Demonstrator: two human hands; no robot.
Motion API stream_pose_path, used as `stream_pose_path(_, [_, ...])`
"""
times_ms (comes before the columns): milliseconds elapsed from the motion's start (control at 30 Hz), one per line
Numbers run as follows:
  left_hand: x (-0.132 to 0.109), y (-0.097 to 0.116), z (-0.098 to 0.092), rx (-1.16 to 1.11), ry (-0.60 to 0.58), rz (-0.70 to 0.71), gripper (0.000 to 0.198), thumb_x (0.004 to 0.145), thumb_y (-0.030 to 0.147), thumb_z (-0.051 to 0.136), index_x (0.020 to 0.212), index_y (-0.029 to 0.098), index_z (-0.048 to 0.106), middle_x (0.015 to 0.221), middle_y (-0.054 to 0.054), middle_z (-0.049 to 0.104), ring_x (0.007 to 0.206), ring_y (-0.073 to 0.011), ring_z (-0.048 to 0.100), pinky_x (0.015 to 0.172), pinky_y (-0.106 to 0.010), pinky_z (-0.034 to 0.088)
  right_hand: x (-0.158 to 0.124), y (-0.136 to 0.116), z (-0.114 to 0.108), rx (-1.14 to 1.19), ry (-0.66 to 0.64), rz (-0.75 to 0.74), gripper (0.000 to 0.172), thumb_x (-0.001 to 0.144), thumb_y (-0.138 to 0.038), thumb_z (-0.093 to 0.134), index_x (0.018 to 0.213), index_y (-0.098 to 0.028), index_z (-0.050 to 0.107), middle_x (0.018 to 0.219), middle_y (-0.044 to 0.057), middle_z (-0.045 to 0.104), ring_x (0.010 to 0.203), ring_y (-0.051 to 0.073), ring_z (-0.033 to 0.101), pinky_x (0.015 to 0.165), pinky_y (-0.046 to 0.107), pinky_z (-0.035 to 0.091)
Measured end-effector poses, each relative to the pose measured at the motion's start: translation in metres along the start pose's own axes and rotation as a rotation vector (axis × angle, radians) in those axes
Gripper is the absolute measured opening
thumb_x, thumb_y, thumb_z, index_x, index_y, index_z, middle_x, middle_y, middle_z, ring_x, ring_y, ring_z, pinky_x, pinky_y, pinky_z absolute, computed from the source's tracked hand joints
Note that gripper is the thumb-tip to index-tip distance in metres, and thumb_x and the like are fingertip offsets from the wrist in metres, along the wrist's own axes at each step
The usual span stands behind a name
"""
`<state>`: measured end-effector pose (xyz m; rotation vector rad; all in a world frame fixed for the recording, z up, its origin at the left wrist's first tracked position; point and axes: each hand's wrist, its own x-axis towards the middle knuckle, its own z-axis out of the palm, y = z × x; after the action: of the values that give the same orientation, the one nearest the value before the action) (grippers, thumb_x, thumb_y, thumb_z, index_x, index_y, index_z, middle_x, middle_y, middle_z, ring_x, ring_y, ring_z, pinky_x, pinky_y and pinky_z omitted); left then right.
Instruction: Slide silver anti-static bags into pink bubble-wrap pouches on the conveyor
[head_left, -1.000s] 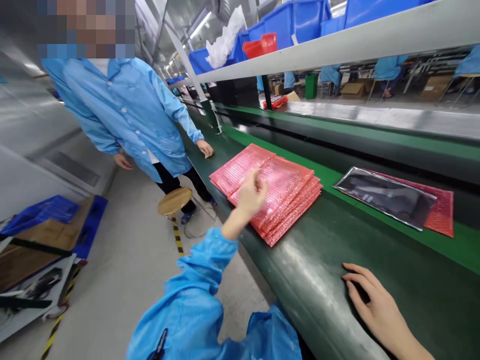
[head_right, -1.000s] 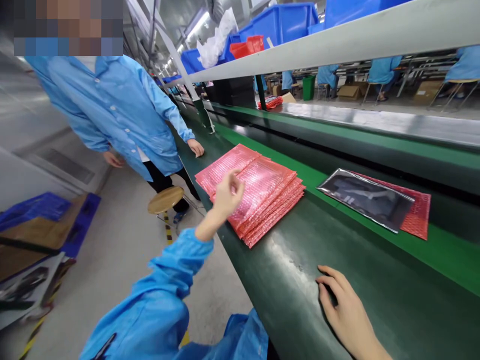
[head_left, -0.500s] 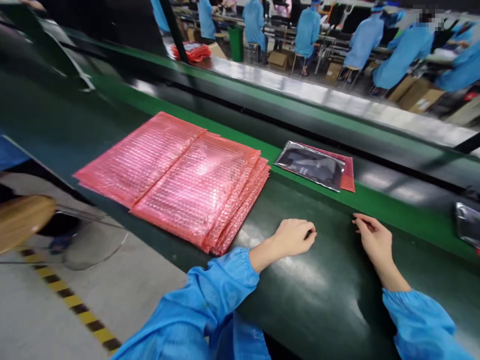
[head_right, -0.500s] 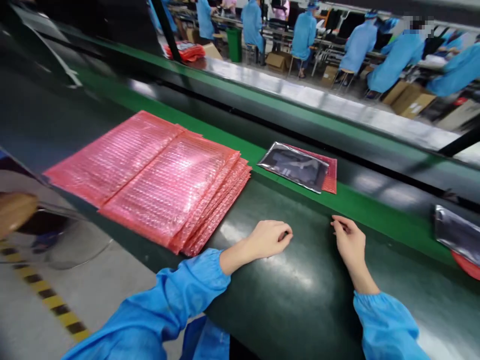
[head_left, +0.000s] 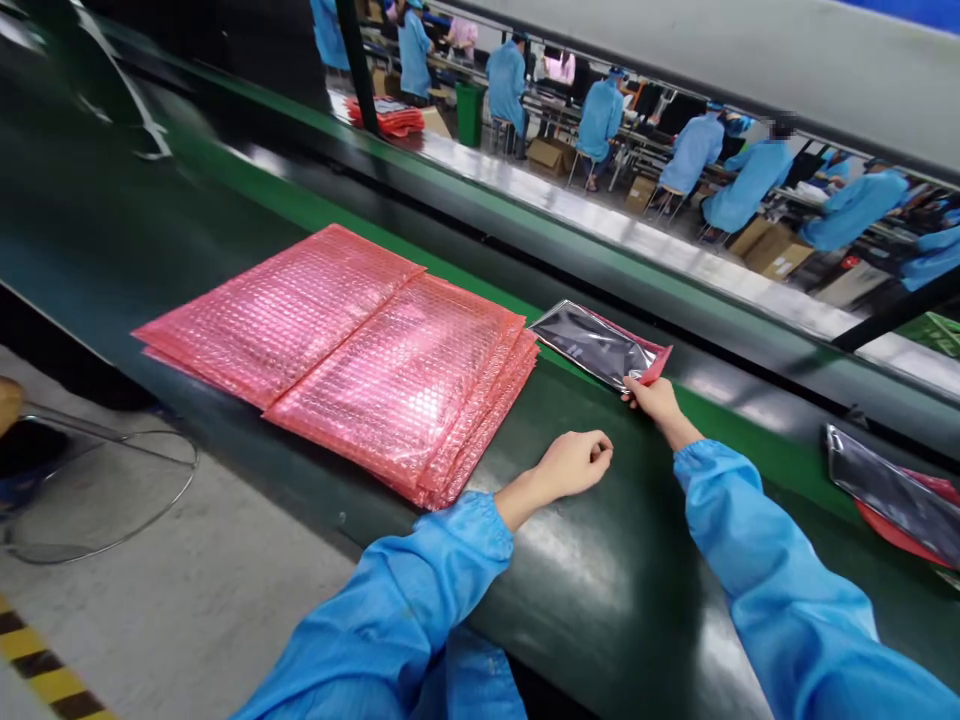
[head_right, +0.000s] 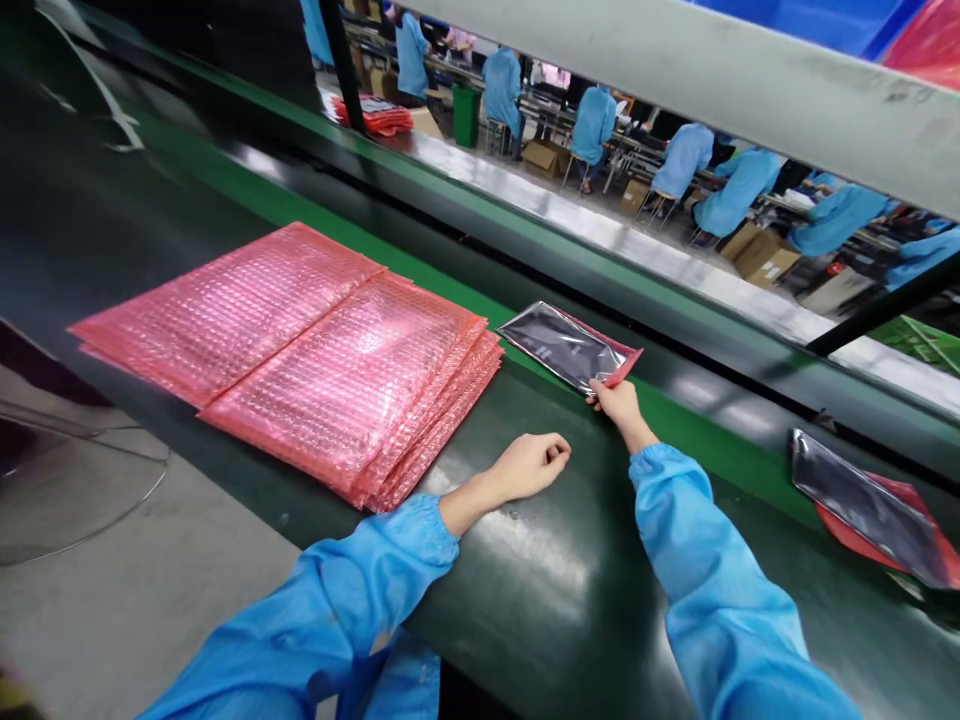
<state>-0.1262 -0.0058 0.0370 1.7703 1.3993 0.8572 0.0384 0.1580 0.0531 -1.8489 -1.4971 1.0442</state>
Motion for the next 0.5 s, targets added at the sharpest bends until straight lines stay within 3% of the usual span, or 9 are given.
stream_pose_path(100, [0.005, -0.003, 0.002, -0.325, 0.042, -0.153, 0.022, 0.094, 0.028, 0.058, 0.110, 0.019, 0.069, 0.088, -0.005, 0.077, 0.068, -0.0156, 0.071, 0.065, -0.025, 0.054, -0.032, 0.004, -0.005, 0.087, 0.017, -0.095, 0.038, 0.092, -0.041, 0.073, 0.066, -0.015, 0.064, 0.058, 0.002, 0.064, 0.045, 0.011, 0.053, 0.048, 0.023, 0.045])
stream_pose_path(200, [0.010, -0.003, 0.002, -0.749, 0.014, -0.382, 0.033, 0.095, 0.040, 0.061, 0.117, 0.016, 0.064, 0.104, -0.012, 0.077, 0.071, -0.0167, 0.073, 0.058, -0.024, 0.054, -0.080, 0.017, -0.021, 0.183, -0.028, -0.169, 0.050, 0.082, -0.061, 0.075, 0.064, -0.016, 0.064, 0.063, 0.010, 0.069, 0.043, 0.013, 0.053, 0.042, 0.025, 0.042])
stream_pose_path(333, [0.013, -0.002, 0.001, -1.242, -0.035, -0.558, 0.040, 0.099, 0.054, 0.051, 0.102, 0.017, 0.068, 0.099, -0.014, 0.077, 0.083, -0.0239, 0.075, 0.070, -0.033, 0.061, -0.148, 0.050, -0.045, 0.245, -0.140, -0.182, 0.062, 0.069, -0.076, 0.079, 0.063, -0.016, 0.066, 0.060, 0.011, 0.067, 0.043, 0.017, 0.057, 0.041, 0.028, 0.045])
stream_pose_path(500, [0.016, -0.004, 0.004, -1.484, 0.200, -0.569, 0.045, 0.100, 0.053, 0.043, 0.097, 0.018, 0.071, 0.093, -0.011, 0.077, 0.082, -0.0238, 0.072, 0.084, -0.040, 0.060, -0.195, 0.108, -0.072, 0.356, -0.246, -0.073, 0.064, 0.073, -0.078, 0.077, 0.065, -0.015, 0.071, 0.054, 0.011, 0.065, 0.044, 0.018, 0.059, 0.042, 0.028, 0.047])
